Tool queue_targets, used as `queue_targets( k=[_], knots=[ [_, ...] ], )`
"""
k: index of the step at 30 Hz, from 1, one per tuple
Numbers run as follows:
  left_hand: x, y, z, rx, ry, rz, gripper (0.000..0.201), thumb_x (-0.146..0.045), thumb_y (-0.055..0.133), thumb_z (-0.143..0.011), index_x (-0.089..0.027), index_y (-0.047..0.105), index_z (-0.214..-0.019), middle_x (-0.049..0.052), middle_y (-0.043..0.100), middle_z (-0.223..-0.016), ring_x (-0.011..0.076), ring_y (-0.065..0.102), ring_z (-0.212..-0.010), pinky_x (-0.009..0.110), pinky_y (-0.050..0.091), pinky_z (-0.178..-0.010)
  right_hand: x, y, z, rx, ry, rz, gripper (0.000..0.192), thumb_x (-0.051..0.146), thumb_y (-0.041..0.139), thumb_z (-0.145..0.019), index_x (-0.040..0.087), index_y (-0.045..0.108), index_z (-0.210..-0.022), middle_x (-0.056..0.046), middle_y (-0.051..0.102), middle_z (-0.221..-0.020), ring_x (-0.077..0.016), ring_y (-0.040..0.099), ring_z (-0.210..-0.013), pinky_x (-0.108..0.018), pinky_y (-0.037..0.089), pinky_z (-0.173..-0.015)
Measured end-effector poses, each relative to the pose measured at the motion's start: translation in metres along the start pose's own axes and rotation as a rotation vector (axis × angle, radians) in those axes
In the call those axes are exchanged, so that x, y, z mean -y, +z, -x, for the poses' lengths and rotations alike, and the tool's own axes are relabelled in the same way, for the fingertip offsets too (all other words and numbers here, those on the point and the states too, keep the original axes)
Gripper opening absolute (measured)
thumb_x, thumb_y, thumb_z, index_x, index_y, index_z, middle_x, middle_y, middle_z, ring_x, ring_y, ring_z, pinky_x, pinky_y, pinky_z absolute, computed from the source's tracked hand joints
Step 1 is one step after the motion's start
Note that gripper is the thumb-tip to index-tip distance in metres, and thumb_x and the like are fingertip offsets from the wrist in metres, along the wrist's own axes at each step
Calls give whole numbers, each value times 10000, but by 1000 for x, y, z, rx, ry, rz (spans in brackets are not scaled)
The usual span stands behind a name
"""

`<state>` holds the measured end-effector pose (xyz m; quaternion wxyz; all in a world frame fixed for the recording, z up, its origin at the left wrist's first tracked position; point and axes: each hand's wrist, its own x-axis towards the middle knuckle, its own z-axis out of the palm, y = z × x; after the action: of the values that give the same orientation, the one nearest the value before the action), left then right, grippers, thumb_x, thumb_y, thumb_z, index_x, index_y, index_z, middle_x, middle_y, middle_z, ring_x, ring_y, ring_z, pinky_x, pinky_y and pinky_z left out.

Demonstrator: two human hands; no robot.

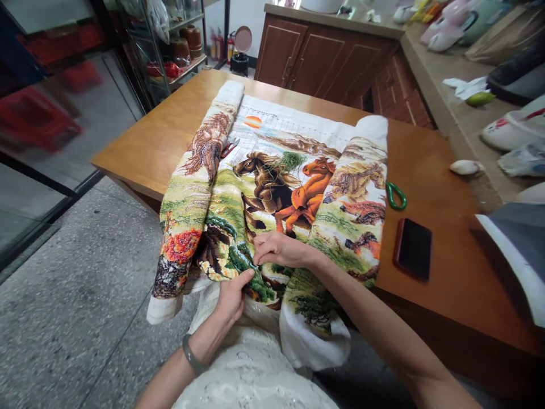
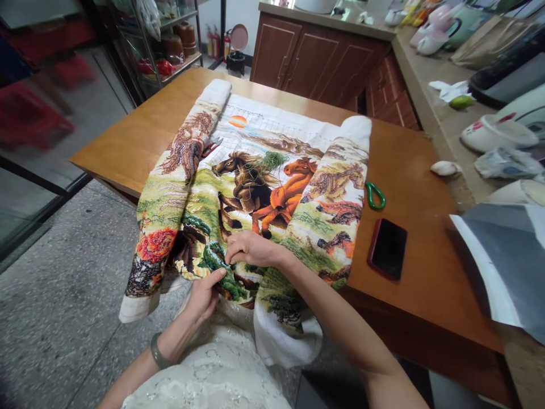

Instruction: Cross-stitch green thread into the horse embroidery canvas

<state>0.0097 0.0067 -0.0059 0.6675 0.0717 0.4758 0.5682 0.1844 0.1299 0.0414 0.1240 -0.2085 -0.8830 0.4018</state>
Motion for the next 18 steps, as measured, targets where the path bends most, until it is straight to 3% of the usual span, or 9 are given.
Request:
queue_targets(
  k=[3,7,10,13,15,18],
  knots=[
    [0,0,0,3,-12,5,534,-281,1031,-529,-299,770,-993,15,887,-1036,339,803,-1221,454,563,-1177,19,5,2,-29,81,116,235,91,674,-1092,164,840,-943,-52,736,-846,-188,668,-843,-293,505,-817],
    [1,-2,-1,5,-22,17,424,-289,1030,-510,-305,735,-815,-18,855,-895,310,810,-1053,454,600,-1129,54,22,13,-51,173,446,242,-17,615,-1042,152,786,-1017,-63,735,-911,-201,665,-875,-293,483,-794],
    [4,-7,-3,27,-62,-7,315,-322,985,-558,-318,717,-724,2,821,-811,327,797,-982,493,625,-1086,63,40,15,-57,110,667,233,6,596,-1071,166,718,-952,-56,685,-866,-205,622,-824,-296,452,-733],
    [7,-12,-4,17,-84,-26,241,-325,927,-607,-334,697,-677,26,824,-819,342,790,-978,528,618,-1111,61,55,10,-158,22,788,296,44,545,-1117,183,666,-886,-62,666,-839,-205,612,-786,-297,447,-689],
    [7,-12,-4,13,-76,-17,235,-324,922,-624,-340,695,-683,22,832,-834,349,794,-1015,547,600,-1165,65,55,11,-278,-28,662,342,92,459,-1165,194,649,-900,-74,697,-871,-198,649,-790,-289,481,-681],
    [5,-10,-3,28,-61,-2,281,-322,965,-616,-335,720,-754,3,827,-821,358,803,-1088,583,550,-1258,88,39,35,-502,1,99,322,264,372,-1246,231,617,-1040,-47,737,-898,-156,672,-674,-266,543,-633]
  ],
)
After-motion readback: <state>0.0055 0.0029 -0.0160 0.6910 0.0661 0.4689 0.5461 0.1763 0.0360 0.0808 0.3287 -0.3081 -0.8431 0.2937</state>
